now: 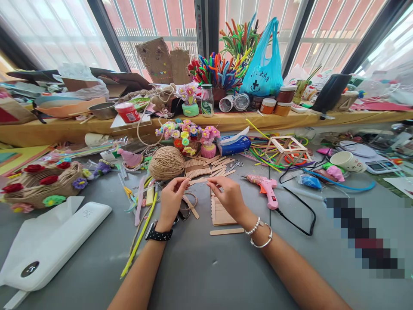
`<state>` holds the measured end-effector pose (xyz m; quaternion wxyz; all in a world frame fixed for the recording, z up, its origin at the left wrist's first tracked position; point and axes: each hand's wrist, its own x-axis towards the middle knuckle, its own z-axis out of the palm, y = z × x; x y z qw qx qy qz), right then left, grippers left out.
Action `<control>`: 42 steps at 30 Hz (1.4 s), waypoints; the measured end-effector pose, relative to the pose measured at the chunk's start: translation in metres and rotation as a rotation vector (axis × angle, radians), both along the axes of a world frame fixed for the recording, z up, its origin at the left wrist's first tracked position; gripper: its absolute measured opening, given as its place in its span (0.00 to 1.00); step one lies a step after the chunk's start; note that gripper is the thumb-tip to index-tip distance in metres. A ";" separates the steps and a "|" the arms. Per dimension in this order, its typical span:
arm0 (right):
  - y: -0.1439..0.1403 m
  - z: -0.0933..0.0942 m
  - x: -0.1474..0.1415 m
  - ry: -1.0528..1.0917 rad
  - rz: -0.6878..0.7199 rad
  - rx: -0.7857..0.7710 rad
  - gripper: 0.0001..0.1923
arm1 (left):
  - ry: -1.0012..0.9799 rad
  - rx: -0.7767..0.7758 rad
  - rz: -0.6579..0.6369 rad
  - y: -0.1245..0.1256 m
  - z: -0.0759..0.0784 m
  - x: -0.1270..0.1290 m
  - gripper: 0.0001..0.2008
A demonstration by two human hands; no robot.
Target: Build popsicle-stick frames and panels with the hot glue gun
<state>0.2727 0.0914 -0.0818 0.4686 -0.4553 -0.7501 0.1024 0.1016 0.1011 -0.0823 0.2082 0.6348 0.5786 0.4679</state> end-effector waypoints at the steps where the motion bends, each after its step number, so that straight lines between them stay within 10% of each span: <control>1: 0.000 0.000 0.000 0.004 0.000 -0.003 0.09 | -0.031 -0.005 0.009 0.000 0.001 0.000 0.16; 42: -0.001 0.000 0.001 0.063 0.019 -0.035 0.08 | -0.552 0.042 -0.034 0.002 0.002 -0.005 0.13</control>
